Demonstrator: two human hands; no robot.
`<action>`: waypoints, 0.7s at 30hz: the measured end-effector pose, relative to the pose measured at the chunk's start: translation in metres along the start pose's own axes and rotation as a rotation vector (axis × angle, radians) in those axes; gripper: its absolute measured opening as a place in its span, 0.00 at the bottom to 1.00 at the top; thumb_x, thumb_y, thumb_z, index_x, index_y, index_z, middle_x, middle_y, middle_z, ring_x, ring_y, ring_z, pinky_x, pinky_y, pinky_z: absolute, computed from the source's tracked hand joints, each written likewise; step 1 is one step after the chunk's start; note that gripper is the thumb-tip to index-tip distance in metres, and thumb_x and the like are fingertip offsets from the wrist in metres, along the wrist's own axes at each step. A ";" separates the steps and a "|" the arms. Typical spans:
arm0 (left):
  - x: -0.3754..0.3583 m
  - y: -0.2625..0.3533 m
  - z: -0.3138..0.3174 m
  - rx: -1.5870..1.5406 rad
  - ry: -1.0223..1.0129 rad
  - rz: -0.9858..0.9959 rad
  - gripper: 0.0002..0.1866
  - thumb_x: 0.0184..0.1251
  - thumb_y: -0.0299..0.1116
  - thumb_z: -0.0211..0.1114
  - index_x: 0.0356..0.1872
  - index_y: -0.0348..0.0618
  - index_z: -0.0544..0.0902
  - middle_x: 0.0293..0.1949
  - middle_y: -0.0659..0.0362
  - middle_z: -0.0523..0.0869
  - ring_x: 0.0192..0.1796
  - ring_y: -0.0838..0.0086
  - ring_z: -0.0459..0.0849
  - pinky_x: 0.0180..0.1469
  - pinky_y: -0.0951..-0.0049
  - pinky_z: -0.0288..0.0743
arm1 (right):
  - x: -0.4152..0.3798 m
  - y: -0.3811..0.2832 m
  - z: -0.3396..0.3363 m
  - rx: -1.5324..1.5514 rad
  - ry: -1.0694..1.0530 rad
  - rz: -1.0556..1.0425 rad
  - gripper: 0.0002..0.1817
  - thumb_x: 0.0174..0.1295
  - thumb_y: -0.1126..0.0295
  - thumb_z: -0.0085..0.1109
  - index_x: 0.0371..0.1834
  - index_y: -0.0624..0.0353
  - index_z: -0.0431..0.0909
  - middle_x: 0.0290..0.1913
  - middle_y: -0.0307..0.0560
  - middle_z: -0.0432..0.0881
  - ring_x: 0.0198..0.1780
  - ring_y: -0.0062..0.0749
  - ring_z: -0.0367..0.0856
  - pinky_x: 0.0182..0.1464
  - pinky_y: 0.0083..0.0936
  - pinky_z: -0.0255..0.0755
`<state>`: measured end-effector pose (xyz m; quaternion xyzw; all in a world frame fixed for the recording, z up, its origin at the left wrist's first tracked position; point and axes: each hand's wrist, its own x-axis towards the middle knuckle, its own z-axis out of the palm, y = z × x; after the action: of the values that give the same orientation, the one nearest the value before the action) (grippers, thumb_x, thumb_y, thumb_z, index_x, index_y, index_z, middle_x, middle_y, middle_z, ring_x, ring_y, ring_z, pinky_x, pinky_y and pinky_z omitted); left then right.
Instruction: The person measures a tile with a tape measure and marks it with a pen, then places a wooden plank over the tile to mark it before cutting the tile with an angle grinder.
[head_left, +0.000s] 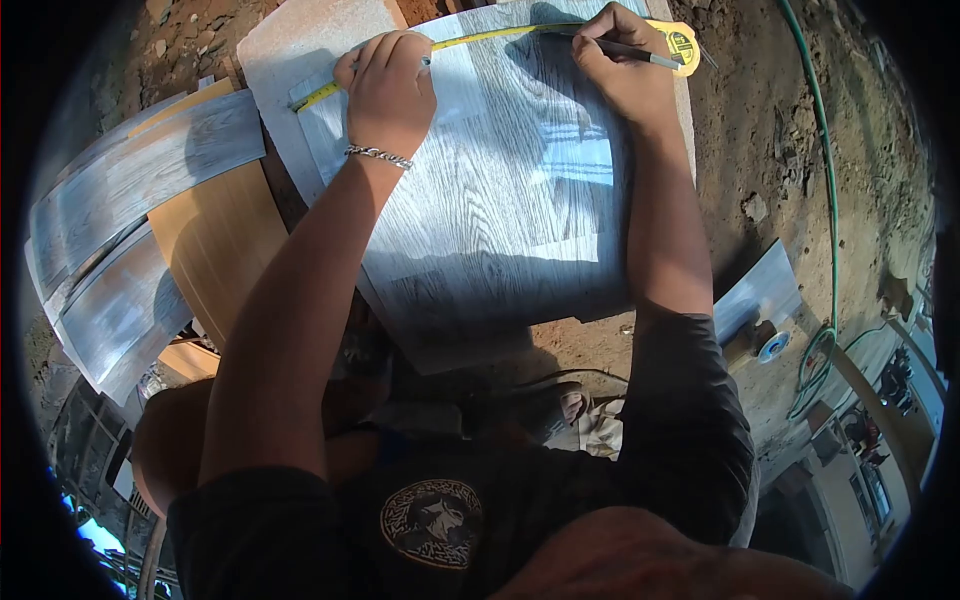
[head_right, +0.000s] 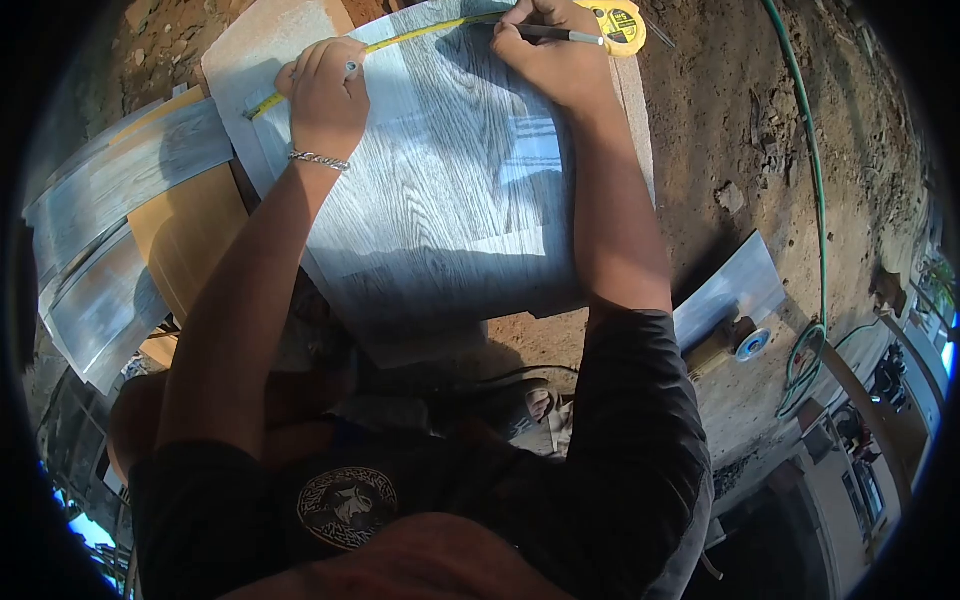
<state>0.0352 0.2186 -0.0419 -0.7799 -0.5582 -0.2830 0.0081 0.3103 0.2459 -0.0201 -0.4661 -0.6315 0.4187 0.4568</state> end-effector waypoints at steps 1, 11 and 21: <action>0.000 0.000 0.000 0.021 0.035 0.033 0.10 0.65 0.26 0.63 0.45 0.52 0.81 0.48 0.65 0.87 0.57 0.69 0.81 0.63 0.60 0.58 | 0.000 0.000 -0.002 0.024 -0.016 0.065 0.07 0.60 0.75 0.67 0.35 0.60 0.76 0.30 0.40 0.82 0.31 0.23 0.79 0.35 0.21 0.73; 0.000 -0.003 0.002 0.064 -0.009 0.011 0.15 0.60 0.25 0.66 0.47 0.53 0.80 0.49 0.64 0.86 0.59 0.68 0.81 0.64 0.57 0.59 | 0.006 -0.002 0.002 0.033 0.254 -0.002 0.09 0.61 0.80 0.56 0.25 0.56 0.71 0.22 0.27 0.68 0.24 0.12 0.63 0.26 0.19 0.56; 0.001 -0.002 0.002 0.031 -0.010 -0.010 0.12 0.64 0.25 0.64 0.46 0.53 0.80 0.49 0.64 0.86 0.58 0.68 0.81 0.63 0.57 0.58 | 0.013 0.006 -0.025 0.773 0.432 -0.233 0.09 0.64 0.70 0.57 0.27 0.53 0.69 0.19 0.37 0.70 0.17 0.18 0.65 0.19 0.18 0.58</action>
<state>0.0348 0.2211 -0.0436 -0.7782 -0.5666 -0.2703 0.0159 0.3338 0.2626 -0.0177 -0.2641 -0.3674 0.4626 0.7624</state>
